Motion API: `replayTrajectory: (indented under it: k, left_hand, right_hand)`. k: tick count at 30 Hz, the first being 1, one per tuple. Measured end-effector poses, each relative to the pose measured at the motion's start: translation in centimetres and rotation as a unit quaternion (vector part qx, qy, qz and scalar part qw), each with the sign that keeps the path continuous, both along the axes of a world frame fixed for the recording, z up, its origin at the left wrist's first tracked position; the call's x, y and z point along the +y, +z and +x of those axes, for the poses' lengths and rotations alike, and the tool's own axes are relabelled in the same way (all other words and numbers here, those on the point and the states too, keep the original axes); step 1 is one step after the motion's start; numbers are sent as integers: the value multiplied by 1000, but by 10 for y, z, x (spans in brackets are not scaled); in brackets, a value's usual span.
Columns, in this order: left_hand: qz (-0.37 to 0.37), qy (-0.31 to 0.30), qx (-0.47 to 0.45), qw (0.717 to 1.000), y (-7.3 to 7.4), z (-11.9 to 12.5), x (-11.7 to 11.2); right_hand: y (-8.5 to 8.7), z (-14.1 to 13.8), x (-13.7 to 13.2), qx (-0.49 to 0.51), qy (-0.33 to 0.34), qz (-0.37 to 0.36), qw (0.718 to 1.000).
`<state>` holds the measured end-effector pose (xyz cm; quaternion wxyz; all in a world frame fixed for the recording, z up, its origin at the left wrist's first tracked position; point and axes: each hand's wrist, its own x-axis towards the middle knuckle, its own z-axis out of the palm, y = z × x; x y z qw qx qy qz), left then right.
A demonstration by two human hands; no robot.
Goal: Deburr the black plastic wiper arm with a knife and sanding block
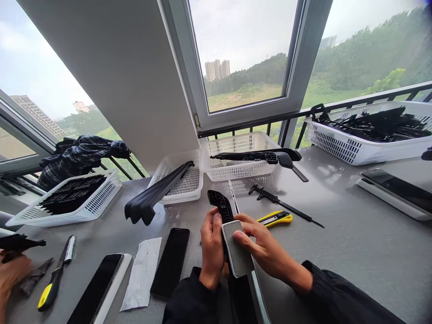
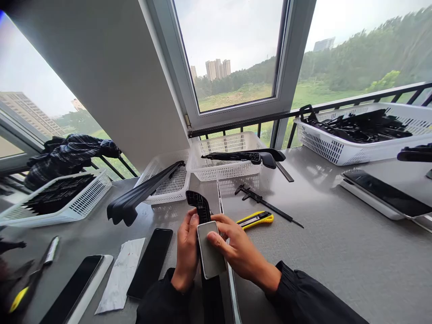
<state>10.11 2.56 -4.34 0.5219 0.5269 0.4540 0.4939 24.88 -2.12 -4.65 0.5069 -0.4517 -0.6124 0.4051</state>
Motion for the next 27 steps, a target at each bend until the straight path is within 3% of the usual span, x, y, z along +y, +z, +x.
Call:
replayTrajectory:
  k: [4, 11, 17, 20, 24, 27]
  left_hand:
    - [7, -3, 32, 999, -2, 3, -4]
    - [7, 48, 25, 999, -9, -3, 8]
    - [1, 44, 23, 999, -9, -3, 6]
    - [-5, -3, 4, 1000, -5, 1, -3]
    - [-35, -133, -69, 988, 0, 9, -15]
    - [-34, -154, -77, 984, 1, 12, -17]
  right_hand:
    - [-3, 1, 3, 29, -13, -7, 999]
    - [-5, 0, 0, 54, 80, -41, 994]
    - [2, -2, -5, -21, 22, -21, 999]
    - [2, 3, 0, -11, -20, -7, 1000]
    - [0, 13, 7, 36, -110, -5, 993]
    - [-1, 16, 10, 58, -140, -5, 988]
